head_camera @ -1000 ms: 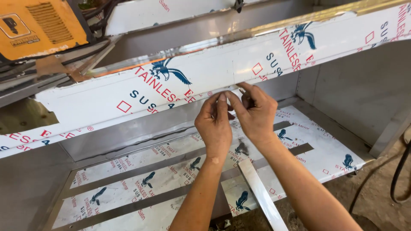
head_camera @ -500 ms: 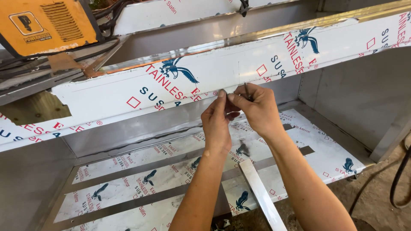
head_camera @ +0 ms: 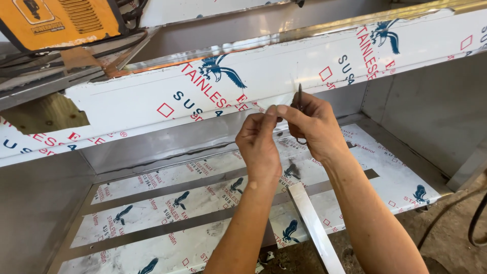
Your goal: The person is assembling a large stainless steel metal structure, performing tasks such as measuring, marking, and fitting various components.
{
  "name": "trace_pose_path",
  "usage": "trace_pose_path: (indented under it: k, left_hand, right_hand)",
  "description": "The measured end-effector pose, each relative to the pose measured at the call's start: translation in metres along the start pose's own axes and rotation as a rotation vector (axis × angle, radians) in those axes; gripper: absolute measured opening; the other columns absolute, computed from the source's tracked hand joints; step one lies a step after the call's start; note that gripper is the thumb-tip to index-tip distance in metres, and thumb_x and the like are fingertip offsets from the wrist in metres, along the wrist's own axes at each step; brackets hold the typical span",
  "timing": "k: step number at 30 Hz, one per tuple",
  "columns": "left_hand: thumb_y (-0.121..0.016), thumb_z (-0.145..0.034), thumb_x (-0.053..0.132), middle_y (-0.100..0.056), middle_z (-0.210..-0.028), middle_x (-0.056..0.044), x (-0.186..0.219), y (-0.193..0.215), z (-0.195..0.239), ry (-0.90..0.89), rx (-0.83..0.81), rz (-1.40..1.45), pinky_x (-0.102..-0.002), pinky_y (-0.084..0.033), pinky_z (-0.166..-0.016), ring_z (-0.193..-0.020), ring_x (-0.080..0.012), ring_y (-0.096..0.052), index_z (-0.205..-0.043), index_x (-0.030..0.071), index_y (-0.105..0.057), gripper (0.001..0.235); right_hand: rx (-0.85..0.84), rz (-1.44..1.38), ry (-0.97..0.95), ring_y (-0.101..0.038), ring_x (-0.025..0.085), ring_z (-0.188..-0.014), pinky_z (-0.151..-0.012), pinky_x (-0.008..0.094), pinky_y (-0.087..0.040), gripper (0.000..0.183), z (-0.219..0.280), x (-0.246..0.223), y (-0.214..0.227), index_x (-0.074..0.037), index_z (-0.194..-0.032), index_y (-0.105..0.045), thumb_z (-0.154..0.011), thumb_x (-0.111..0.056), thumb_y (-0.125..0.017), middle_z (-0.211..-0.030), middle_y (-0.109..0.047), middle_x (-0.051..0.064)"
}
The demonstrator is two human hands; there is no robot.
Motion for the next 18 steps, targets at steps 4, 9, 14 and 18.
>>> trace_pose_path:
  k: [4,9,14,18]
  left_hand:
    - [-0.078,-0.095,0.015,-0.065,-0.077,0.001,-0.007,0.007,0.019,-0.141,-0.016,-0.166,-0.022,-0.042,-0.069,-0.073,-0.006,-0.052,-0.083,0.004,-0.067,0.02]
    - [-0.078,-0.096,0.022,-0.063,-0.08,0.001,0.013,0.014,0.013,-0.125,-0.02,-0.203,-0.023,-0.042,-0.071,-0.076,-0.006,-0.051,-0.084,0.004,-0.067,0.024]
    - [-0.079,-0.089,0.031,-0.065,-0.083,0.003,0.022,0.019,-0.014,0.096,0.037,-0.09,-0.026,-0.047,-0.072,-0.076,-0.0078,-0.056,-0.09,0.008,-0.069,0.025]
    - [-0.082,-0.086,0.028,-0.07,-0.086,0.002,0.033,0.013,-0.012,0.117,0.07,-0.096,-0.026,-0.048,-0.072,-0.075,-0.0089,-0.058,-0.097,0.006,-0.074,0.026]
  right_hand:
    - [0.042,0.155,-0.014,-0.043,0.006,-0.054,-0.048,0.026,-0.032,0.021,-0.002,-0.003,-0.008,0.003,-0.088,-0.071,-0.092,-0.016,-0.077,-0.067,-0.058,-0.002]
    - [0.011,0.05,-0.06,-0.045,0.007,-0.056,-0.051,0.027,-0.036,0.018,-0.002,0.0,-0.003,0.005,-0.092,-0.073,-0.093,-0.014,-0.073,-0.066,-0.058,-0.002]
    - [-0.109,-0.014,-0.016,-0.033,0.007,-0.054,-0.05,0.027,-0.025,0.016,-0.005,0.011,0.007,0.007,-0.098,-0.071,-0.099,-0.006,-0.063,-0.062,-0.049,-0.003]
    - [-0.097,-0.053,-0.021,-0.032,0.008,-0.053,-0.05,0.027,-0.026,0.015,-0.004,0.008,0.004,0.007,-0.098,-0.072,-0.098,-0.004,-0.062,-0.06,-0.046,-0.004]
Point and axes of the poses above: each hand's wrist, its own z-axis away from the middle knuckle, its own y-axis out of the back of the hand, x = y × z, the point moved 3 cm from there along -z, towards the middle knuckle
